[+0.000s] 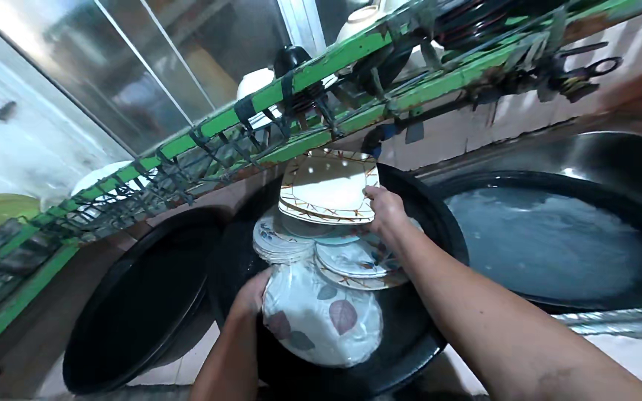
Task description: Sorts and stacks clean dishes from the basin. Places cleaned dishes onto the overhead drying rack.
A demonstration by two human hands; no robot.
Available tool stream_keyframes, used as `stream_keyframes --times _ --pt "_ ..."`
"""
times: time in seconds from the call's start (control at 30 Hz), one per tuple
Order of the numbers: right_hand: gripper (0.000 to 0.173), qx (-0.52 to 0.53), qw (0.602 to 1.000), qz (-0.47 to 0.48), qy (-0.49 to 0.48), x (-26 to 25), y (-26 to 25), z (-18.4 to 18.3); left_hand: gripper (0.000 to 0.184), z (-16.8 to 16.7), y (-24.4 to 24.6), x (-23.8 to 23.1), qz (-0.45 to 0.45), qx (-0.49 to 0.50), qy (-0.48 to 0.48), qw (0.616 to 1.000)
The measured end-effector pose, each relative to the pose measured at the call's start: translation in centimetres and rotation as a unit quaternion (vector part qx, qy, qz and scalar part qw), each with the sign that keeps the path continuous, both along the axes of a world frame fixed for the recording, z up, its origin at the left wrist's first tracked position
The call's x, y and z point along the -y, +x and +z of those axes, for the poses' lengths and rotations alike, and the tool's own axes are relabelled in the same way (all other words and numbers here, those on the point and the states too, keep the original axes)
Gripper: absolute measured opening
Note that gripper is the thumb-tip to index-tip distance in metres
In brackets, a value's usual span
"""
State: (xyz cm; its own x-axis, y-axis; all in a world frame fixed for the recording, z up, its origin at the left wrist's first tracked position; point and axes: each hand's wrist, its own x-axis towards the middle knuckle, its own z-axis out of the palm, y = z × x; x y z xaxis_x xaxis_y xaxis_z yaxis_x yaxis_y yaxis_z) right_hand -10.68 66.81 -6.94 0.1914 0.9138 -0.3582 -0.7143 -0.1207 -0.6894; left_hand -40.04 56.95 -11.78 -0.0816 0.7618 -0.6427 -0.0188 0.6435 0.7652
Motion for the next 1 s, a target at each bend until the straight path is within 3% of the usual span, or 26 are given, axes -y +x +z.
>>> stream_keyframes --times 0.13,0.3,0.47,0.7,0.8,0.9,1.0 --pt "0.033 0.006 1.0 0.008 -0.011 0.3 -0.2 0.2 0.038 0.2 1.3 0.7 0.017 -0.029 -0.032 0.999" --pt "0.035 0.016 1.0 0.014 -0.013 0.0 -0.4 -0.4 0.032 0.9 2.3 1.3 0.035 -0.059 0.007 0.998" --pt "0.033 -0.002 1.0 0.023 -0.015 0.0 -0.6 -0.3 0.026 3.4 3.1 3.4 0.093 0.055 0.061 0.992" --pt "0.034 -0.01 0.998 0.052 -0.017 0.1 -1.1 -0.7 0.021 3.8 3.8 5.3 0.133 0.145 0.121 0.973" --pt "0.031 -0.008 0.998 0.059 -0.013 0.2 -1.3 -0.9 0.029 3.9 4.0 5.5 0.163 0.124 0.124 0.971" --pt "0.027 -0.005 0.998 0.059 -0.01 0.3 -1.2 -0.9 0.024 4.0 4.2 5.4 0.248 0.091 0.137 0.955" --pt "0.026 -0.007 0.999 0.051 -0.003 0.1 -1.0 -1.0 0.027 3.7 3.8 5.1 0.286 -0.022 0.157 0.945"
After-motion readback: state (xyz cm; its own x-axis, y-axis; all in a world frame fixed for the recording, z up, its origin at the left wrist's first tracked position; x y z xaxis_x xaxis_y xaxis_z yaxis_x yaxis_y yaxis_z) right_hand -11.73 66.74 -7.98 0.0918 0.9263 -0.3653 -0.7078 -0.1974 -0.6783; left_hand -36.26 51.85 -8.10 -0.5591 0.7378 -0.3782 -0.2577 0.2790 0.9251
